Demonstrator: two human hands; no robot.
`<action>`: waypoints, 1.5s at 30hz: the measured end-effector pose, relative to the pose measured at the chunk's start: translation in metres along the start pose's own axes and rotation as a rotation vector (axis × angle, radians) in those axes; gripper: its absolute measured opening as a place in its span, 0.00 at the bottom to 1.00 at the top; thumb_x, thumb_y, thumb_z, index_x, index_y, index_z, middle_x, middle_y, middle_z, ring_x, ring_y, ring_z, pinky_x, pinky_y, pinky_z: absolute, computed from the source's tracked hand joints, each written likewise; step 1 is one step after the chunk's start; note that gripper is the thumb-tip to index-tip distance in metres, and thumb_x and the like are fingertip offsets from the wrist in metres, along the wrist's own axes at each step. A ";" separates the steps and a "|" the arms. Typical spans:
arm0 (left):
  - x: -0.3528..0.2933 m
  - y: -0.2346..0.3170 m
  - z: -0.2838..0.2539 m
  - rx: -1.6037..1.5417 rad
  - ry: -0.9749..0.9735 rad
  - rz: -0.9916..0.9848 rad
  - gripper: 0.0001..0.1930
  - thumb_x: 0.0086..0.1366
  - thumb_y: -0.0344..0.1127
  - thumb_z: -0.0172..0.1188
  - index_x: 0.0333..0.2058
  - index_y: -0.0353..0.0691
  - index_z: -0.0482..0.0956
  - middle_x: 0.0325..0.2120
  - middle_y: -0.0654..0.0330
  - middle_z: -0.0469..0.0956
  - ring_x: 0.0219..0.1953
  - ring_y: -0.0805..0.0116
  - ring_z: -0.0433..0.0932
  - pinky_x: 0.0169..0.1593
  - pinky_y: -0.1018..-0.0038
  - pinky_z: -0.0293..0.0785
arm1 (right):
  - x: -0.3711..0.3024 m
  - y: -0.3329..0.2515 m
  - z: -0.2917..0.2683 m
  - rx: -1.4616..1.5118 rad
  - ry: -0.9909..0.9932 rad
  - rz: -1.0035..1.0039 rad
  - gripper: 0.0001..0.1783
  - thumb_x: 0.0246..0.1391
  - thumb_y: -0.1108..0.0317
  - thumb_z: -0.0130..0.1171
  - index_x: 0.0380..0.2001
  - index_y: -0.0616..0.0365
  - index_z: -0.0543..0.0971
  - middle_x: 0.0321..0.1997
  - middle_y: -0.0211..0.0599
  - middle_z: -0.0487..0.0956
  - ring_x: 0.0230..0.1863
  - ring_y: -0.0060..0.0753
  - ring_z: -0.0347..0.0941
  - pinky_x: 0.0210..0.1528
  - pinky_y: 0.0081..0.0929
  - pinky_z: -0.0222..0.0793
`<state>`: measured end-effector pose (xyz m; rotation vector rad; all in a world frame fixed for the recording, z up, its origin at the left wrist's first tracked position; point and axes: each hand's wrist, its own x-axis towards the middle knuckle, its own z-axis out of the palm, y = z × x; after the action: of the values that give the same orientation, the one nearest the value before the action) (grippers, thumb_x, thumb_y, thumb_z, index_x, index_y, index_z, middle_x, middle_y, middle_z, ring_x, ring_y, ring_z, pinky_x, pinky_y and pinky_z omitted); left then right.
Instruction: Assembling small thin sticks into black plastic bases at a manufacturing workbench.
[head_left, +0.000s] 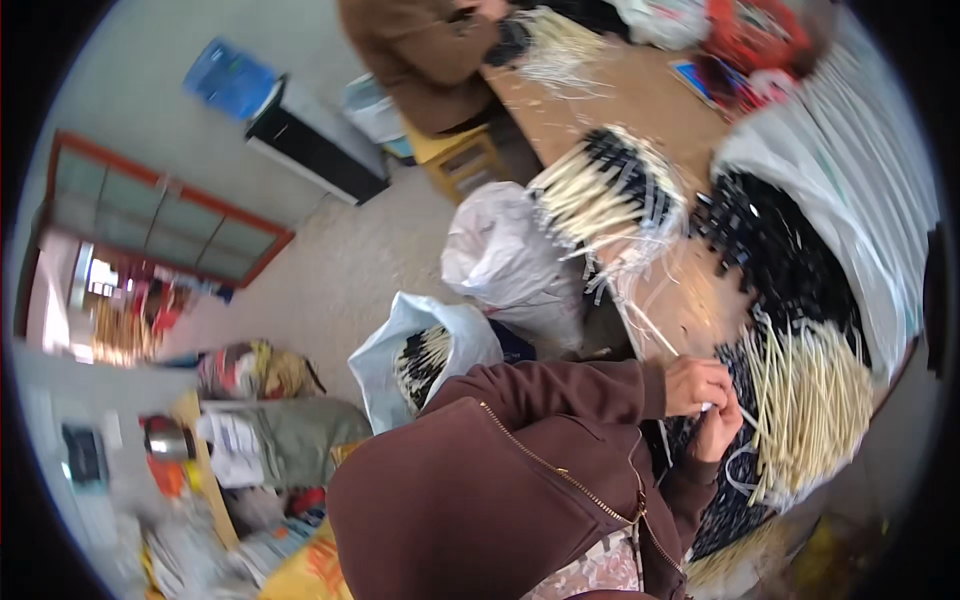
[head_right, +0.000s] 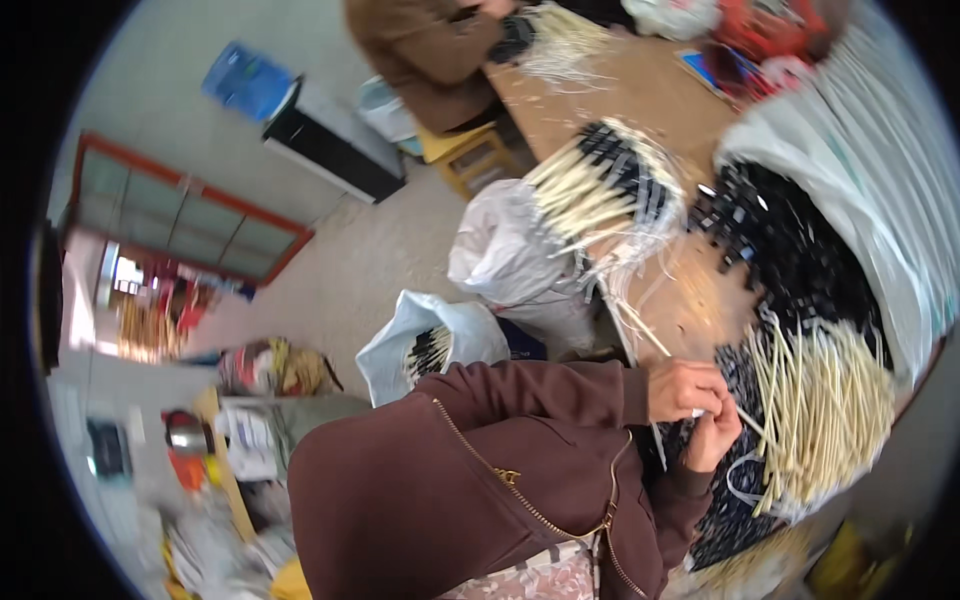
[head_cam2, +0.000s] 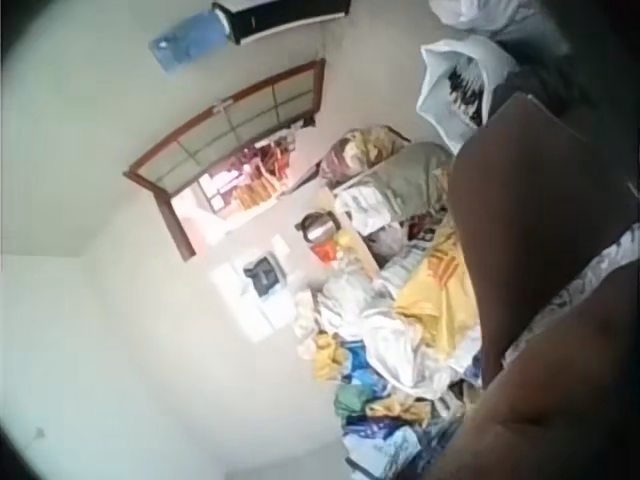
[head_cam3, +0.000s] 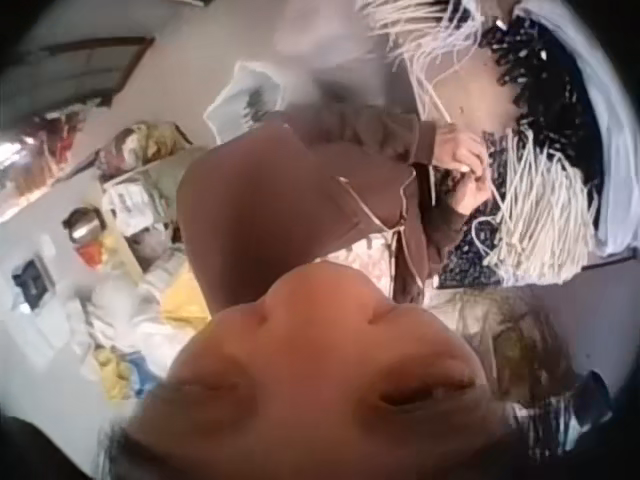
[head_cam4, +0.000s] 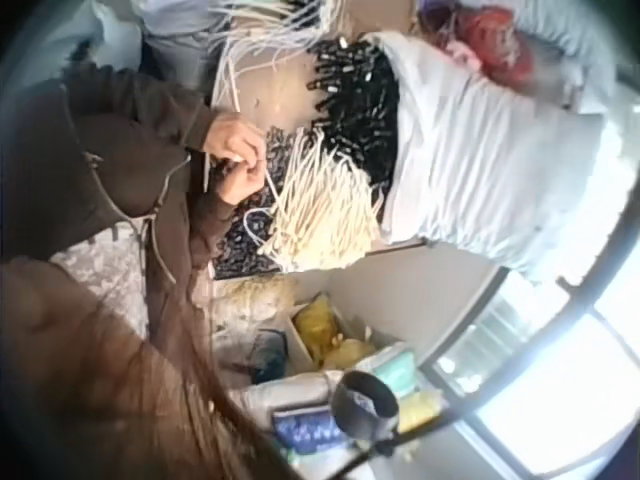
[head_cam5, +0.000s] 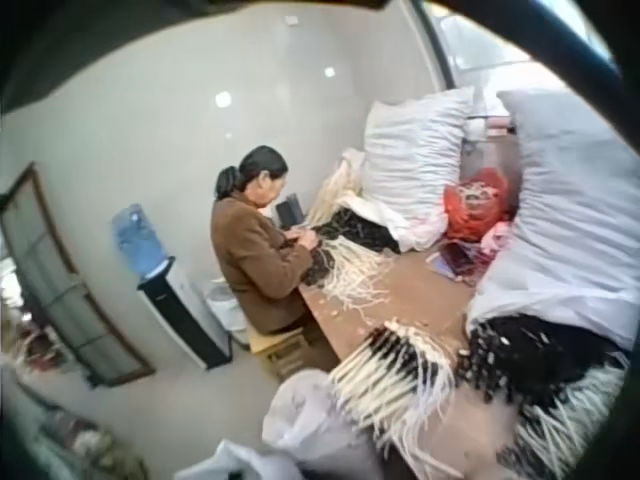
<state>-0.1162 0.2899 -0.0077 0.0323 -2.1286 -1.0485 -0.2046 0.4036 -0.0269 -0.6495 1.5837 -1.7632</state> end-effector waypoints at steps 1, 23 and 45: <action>-0.002 0.001 -0.006 0.043 0.036 -0.007 0.09 0.43 0.25 0.64 0.27 0.42 0.80 0.30 0.61 0.76 0.35 0.59 0.77 0.36 0.67 0.75 | 0.003 0.001 0.000 0.009 -0.081 0.057 0.09 0.59 0.71 0.54 0.38 0.67 0.77 0.35 0.28 0.77 0.35 0.16 0.70 0.39 0.13 0.65; -0.033 0.003 -0.067 0.020 0.308 -0.705 0.06 0.40 0.23 0.63 0.20 0.40 0.81 0.24 0.59 0.79 0.26 0.61 0.79 0.30 0.68 0.74 | -0.011 -0.021 0.047 -0.447 -0.170 -0.276 0.08 0.58 0.74 0.56 0.40 0.63 0.77 0.22 0.26 0.74 0.21 0.13 0.63 0.24 0.15 0.59; -0.048 0.008 -0.062 0.099 -0.204 -0.516 0.16 0.42 0.27 0.59 0.34 0.36 0.79 0.27 0.48 0.77 0.35 0.45 0.77 0.37 0.58 0.72 | -0.016 -0.050 0.029 -0.942 -0.408 -0.787 0.30 0.42 0.85 0.51 0.51 0.52 0.80 0.20 0.45 0.70 0.16 0.39 0.66 0.22 0.31 0.64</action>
<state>-0.0400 0.2699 -0.0078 0.5701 -2.4229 -1.2758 -0.1799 0.3987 0.0276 -2.1538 1.9356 -1.0773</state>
